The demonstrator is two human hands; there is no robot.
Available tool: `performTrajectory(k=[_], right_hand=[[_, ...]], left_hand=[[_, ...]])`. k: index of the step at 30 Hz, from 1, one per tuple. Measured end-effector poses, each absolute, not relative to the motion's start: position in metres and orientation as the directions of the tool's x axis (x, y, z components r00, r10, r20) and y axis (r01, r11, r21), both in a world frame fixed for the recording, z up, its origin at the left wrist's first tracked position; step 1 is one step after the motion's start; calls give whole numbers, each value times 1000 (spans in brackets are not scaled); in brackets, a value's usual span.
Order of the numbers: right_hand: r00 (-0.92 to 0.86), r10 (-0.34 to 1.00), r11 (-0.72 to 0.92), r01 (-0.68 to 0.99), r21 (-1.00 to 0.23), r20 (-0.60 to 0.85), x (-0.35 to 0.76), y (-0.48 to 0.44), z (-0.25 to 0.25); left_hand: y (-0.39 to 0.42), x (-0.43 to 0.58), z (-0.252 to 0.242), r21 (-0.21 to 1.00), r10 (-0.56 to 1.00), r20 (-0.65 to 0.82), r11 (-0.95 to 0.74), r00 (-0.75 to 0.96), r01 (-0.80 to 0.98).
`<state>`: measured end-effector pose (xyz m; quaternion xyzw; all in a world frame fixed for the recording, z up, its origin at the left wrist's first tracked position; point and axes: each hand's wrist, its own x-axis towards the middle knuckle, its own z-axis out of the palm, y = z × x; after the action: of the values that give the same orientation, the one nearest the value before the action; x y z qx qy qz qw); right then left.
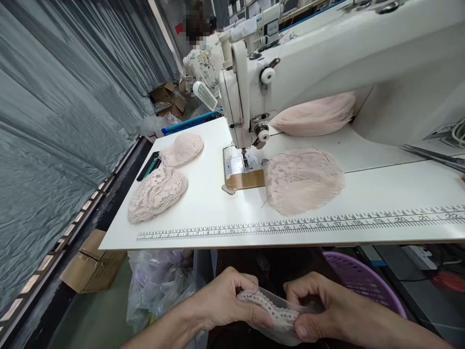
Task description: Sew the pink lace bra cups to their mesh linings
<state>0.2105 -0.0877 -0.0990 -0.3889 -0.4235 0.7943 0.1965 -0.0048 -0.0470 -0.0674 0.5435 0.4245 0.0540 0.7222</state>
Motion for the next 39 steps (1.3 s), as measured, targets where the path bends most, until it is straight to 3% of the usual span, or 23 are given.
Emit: performTrajectory(k=[6,15,21,30,35,37,39], right_hand=[[-610,636,-598,-2,-802,-472,207,-88,-99],[-631,645,-599,-66,-798,-431,208,-91,-95],[-627,644,-579,-23,-815,-439,206,-88,-95],[-548,695,-542,26,-840,-465,208,-94,-90],[-726,650,-366,-39,-930,-225,220,-90,-78],[-633,768,-160,-33,-987,-103,220,-87,-80],[-425,900,114,13,-993,98,212,-83,-89]], left_hand=[[-49,-4,-70,734,452,-662,551,598,397],[-49,3,-65,759,514,-640,539,571,366],[-50,3,-63,727,466,-669,572,579,379],[-52,6,-59,760,554,-647,524,524,385],[-52,4,-34,769,472,-609,549,637,328],[-47,3,-21,796,422,-556,517,716,314],[-39,4,-12,815,393,-530,482,752,322]])
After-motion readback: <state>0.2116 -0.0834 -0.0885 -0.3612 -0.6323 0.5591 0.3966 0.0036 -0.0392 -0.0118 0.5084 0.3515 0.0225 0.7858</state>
